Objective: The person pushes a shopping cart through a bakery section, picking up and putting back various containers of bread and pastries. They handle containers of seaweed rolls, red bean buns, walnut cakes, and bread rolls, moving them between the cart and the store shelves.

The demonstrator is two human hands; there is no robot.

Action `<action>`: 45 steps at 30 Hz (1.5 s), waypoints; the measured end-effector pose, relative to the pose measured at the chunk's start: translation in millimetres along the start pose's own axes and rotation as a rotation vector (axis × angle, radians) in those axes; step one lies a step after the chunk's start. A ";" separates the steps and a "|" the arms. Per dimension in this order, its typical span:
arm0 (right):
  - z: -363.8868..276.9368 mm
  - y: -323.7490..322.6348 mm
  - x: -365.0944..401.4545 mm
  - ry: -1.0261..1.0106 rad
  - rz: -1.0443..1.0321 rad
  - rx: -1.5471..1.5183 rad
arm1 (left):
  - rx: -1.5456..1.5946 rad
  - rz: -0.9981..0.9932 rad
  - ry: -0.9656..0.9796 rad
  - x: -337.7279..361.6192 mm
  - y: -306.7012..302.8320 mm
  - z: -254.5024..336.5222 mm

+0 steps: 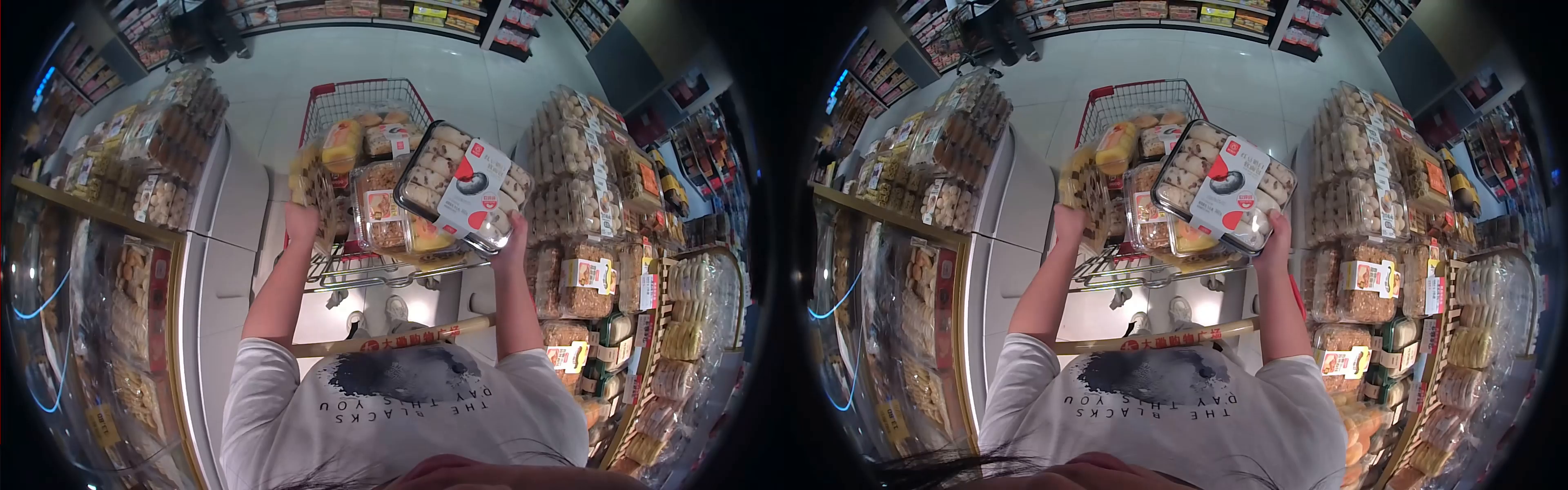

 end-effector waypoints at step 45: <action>292.4 171.4 31.7 -0.428 -1.186 1.674 | 1.546 -0.561 0.168 60.9 -107.6 4.6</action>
Point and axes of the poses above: each hand's wrist, its own x-axis away from the middle knuckle, its own y-axis out of the palm, z = x × y, the point moved 8 cm from there along -x, towards the middle knuckle, and after that the axes turned 11 degrees about -y, right-handed, at the moved point
